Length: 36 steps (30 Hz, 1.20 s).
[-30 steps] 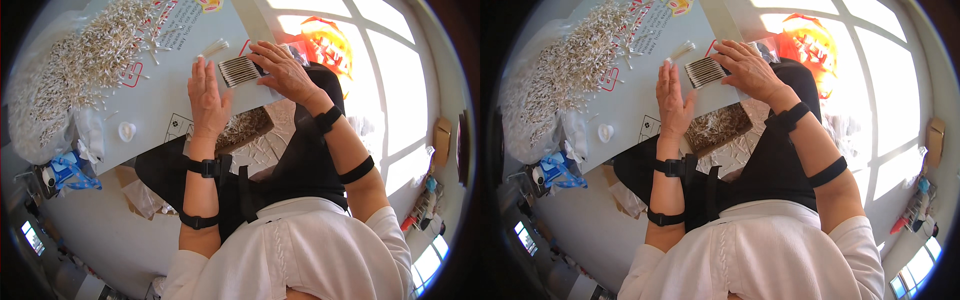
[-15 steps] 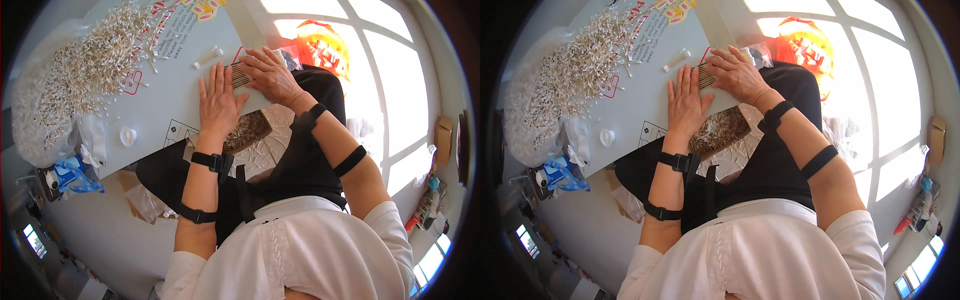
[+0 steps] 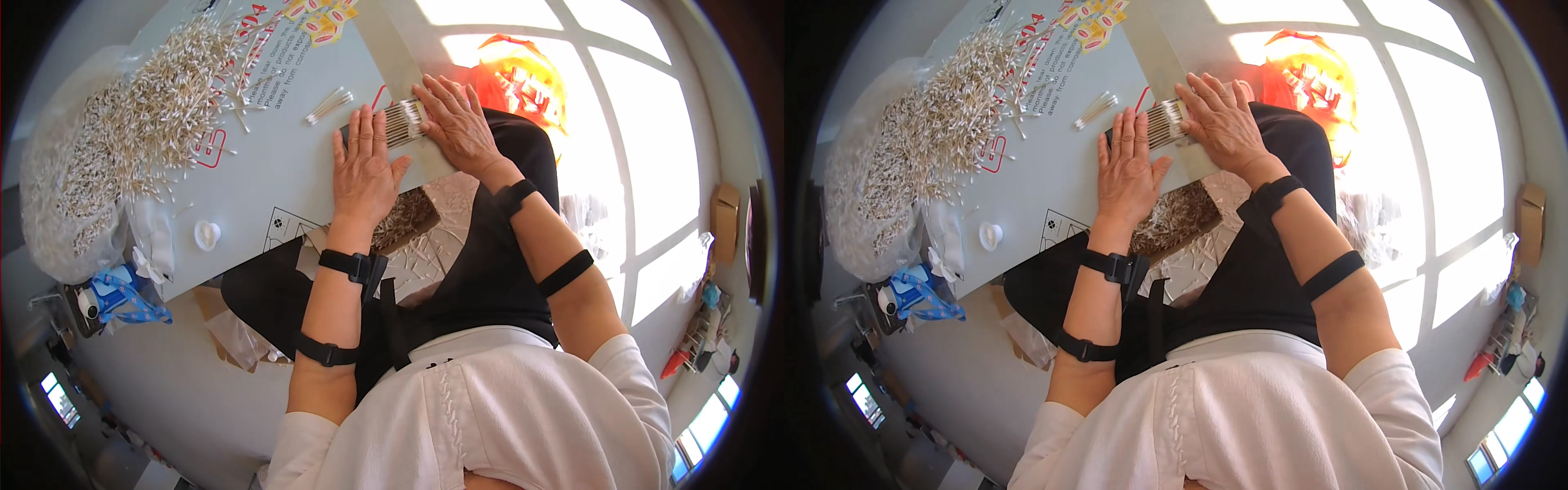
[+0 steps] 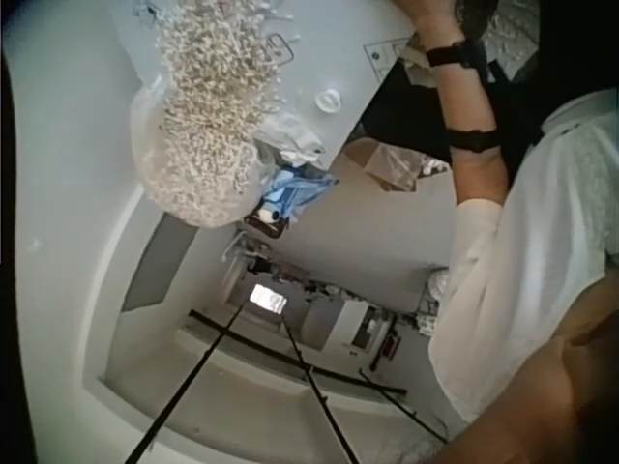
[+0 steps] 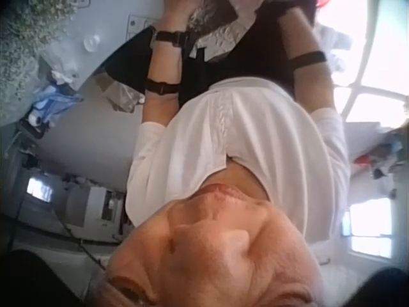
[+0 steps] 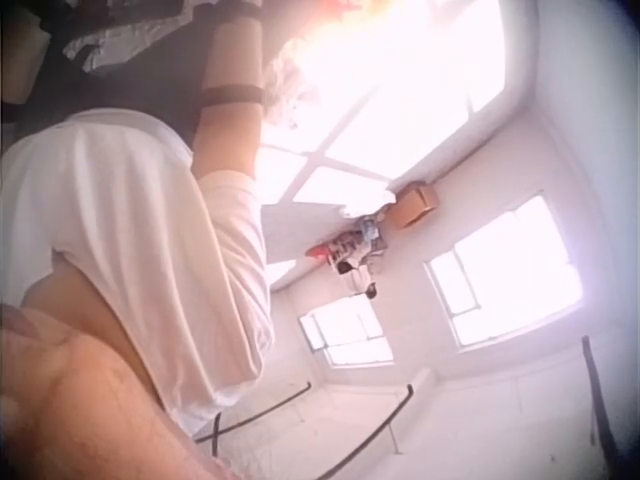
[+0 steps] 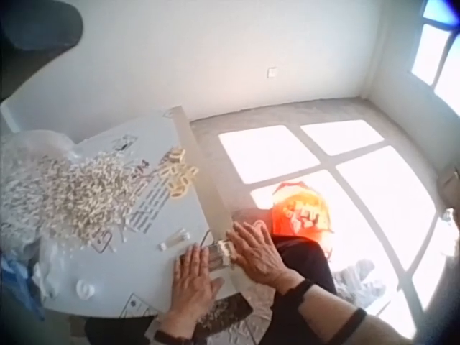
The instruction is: The recorder is manually aligning and packaging cotton swabs into small plastic containers.
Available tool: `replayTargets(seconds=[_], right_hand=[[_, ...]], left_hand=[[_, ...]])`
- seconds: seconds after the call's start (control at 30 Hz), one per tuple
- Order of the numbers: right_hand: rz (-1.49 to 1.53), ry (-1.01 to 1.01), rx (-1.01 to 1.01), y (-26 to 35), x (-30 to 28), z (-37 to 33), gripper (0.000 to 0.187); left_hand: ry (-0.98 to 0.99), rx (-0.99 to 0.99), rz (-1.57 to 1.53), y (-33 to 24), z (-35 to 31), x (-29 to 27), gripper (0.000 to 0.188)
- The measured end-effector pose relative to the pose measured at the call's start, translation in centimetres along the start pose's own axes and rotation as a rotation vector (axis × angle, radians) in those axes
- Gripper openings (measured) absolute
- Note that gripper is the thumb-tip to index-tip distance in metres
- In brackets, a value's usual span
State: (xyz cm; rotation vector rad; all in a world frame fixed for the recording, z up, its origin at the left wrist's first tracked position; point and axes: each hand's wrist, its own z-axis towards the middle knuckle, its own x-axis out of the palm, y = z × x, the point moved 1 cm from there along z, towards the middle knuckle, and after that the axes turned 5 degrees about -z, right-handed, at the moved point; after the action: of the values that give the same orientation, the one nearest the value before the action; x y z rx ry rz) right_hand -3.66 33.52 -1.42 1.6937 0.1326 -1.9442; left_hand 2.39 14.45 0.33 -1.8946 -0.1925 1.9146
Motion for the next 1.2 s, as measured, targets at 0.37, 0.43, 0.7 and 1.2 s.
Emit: replayTargets(seconds=[0.37, 0.43, 0.7, 1.2], right_hand=[[0.026, 0.002, -0.019, 0.2, -0.3, 0.1, 0.056], [0.033, -0.003, -0.023, 0.2, -0.4, 0.2, 0.057], [0.046, -0.014, 0.006, 0.1, -0.2, 0.2, 0.056], [1.709, -0.335, 0.687, -0.8, 2.2, 1.3, 0.027]], left_hand=[[-0.021, 0.019, -0.011, -1.5, 1.2, 0.8, 0.078], [-0.030, 0.023, -0.011, -1.7, 1.4, 1.0, 0.079], [-0.081, 0.013, -0.032, -2.4, 1.7, 1.5, 0.079], [-0.578, -0.193, -1.072, -2.8, 4.2, 2.3, 0.062]])
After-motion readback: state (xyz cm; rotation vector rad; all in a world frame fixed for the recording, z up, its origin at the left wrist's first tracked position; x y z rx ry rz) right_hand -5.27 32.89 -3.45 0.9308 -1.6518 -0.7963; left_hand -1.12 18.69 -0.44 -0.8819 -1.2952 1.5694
